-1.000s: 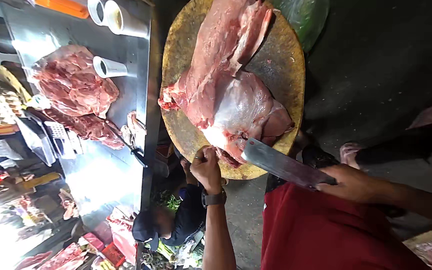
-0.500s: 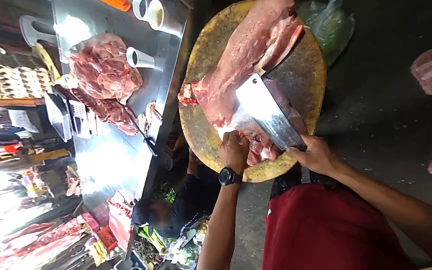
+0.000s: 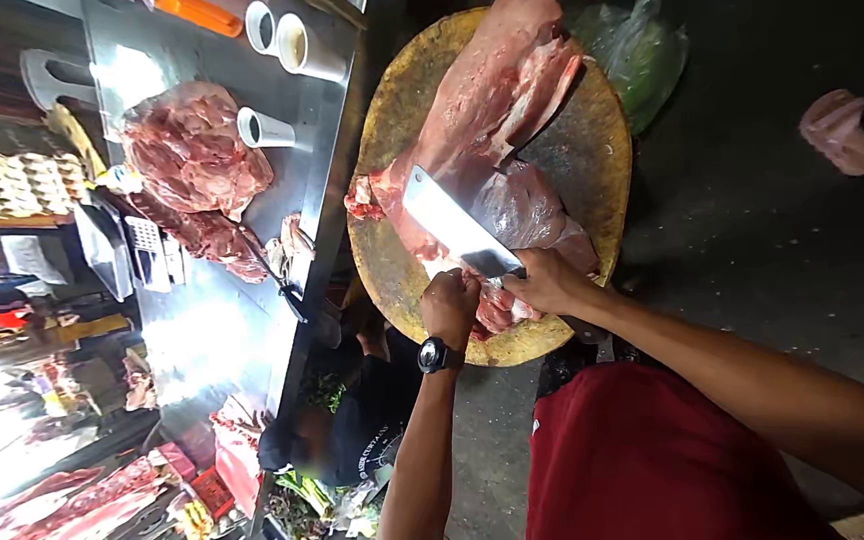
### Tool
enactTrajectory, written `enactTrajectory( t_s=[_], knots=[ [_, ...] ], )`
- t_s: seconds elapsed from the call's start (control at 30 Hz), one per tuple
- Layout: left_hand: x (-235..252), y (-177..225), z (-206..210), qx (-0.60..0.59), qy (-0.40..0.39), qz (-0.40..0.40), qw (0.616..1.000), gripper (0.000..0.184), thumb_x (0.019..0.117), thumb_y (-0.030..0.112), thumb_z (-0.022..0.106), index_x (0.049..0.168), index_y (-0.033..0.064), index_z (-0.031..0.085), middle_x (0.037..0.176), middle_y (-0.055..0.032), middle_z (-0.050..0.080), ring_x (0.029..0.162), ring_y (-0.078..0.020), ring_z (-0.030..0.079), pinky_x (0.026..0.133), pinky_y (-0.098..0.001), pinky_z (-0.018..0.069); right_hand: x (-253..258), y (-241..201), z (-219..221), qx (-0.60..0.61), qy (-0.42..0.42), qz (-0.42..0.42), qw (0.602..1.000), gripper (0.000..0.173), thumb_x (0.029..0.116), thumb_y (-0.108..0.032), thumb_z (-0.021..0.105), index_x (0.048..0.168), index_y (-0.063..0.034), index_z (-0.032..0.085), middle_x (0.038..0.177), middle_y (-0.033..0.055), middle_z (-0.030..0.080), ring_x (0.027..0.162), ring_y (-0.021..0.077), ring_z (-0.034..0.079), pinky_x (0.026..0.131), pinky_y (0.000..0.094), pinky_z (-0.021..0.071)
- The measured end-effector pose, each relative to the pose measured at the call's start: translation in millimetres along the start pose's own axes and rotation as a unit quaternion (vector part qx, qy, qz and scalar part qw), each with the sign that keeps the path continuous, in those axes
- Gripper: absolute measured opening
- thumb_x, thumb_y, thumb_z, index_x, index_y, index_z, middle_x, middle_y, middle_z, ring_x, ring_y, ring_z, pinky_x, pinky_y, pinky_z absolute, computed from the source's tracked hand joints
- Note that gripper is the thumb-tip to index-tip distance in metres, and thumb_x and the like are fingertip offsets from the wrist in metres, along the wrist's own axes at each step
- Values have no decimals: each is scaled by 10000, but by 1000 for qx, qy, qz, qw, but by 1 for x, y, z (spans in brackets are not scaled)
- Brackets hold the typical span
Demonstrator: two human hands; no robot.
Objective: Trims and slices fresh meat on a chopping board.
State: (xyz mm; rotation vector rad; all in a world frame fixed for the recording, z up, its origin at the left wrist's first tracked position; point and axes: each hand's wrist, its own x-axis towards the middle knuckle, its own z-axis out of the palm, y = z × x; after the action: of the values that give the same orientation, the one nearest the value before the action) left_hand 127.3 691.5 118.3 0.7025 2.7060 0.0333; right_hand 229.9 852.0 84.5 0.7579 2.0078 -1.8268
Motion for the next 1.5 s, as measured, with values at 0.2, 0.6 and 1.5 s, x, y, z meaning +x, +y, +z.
enactTrajectory(
  t_s=[0.2,0.6,1.5],
  knots=[
    [-8,-8,7,-14,37,40,998,149,925,242,720,874,102,710,782,-65,643,648,-229,621,569,-468,527,-62,43,-2,-28,-66,7,997,252,994,-275,619,1090,-52,685,889,129,688,842,274,687,780,533,555],
    [-29,-28,7,-223,113,-45,967,137,868,179,783,990,119,766,792,-15,725,621,-89,648,586,-324,566,-32,28,10,100,-97,49,989,252,1032,-300,604,1094,-60,654,672,84,627,482,168,597,509,361,556],
    [167,-140,14,-320,128,-156,925,696,1040,473,543,1553,26,395,1574,-213,434,1421,-358,471,1166,-589,389,-182,80,-102,-146,138,77,977,319,939,-228,670,1080,54,716,841,201,715,714,297,690,703,529,568]
  ],
)
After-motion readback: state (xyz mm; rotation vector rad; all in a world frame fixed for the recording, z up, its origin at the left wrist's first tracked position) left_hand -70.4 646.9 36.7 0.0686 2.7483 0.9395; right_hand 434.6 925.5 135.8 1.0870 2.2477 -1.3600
